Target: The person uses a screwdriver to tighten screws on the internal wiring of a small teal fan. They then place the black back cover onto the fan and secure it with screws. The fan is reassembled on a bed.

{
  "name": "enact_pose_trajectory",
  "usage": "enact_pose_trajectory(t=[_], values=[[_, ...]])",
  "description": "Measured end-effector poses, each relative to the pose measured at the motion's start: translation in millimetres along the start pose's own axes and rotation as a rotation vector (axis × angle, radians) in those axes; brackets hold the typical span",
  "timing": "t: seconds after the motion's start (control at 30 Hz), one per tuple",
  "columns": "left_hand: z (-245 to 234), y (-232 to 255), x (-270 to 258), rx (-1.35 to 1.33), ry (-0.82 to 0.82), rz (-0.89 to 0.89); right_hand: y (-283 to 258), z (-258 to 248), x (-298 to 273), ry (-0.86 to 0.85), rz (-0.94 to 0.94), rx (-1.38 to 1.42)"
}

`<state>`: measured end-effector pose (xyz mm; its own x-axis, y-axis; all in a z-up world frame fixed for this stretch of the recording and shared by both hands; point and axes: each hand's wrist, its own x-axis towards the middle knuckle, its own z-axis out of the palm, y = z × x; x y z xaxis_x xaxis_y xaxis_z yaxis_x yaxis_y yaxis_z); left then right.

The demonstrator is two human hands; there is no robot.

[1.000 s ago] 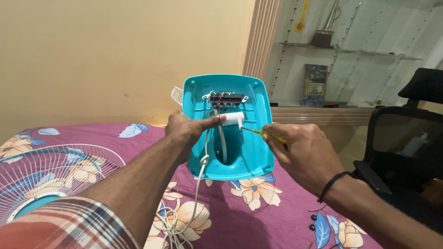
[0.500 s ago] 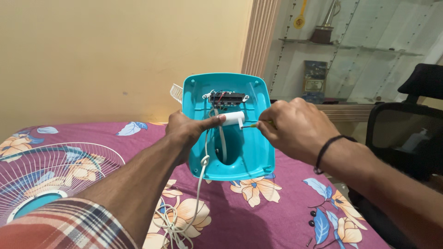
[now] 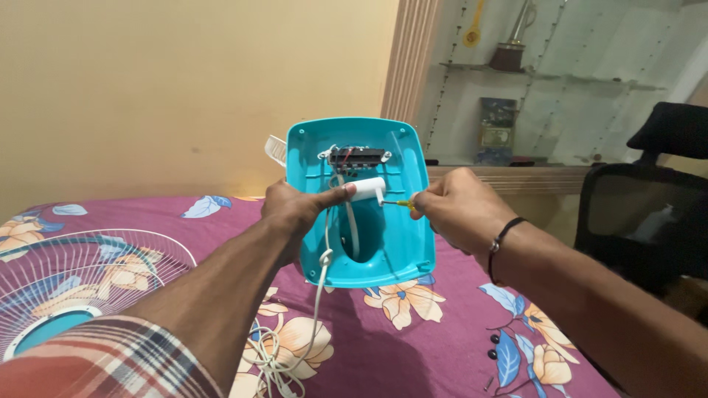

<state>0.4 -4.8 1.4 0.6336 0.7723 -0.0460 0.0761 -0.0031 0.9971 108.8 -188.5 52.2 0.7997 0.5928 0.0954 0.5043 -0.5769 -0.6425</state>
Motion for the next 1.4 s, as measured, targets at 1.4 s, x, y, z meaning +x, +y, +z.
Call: enact_pose_trajectory(t=[1.4], values=[[3.3,8.4,5.4,0.153,0.163,-0.056,-32.9,2.9,32.7,0.269,-0.951,-0.356]])
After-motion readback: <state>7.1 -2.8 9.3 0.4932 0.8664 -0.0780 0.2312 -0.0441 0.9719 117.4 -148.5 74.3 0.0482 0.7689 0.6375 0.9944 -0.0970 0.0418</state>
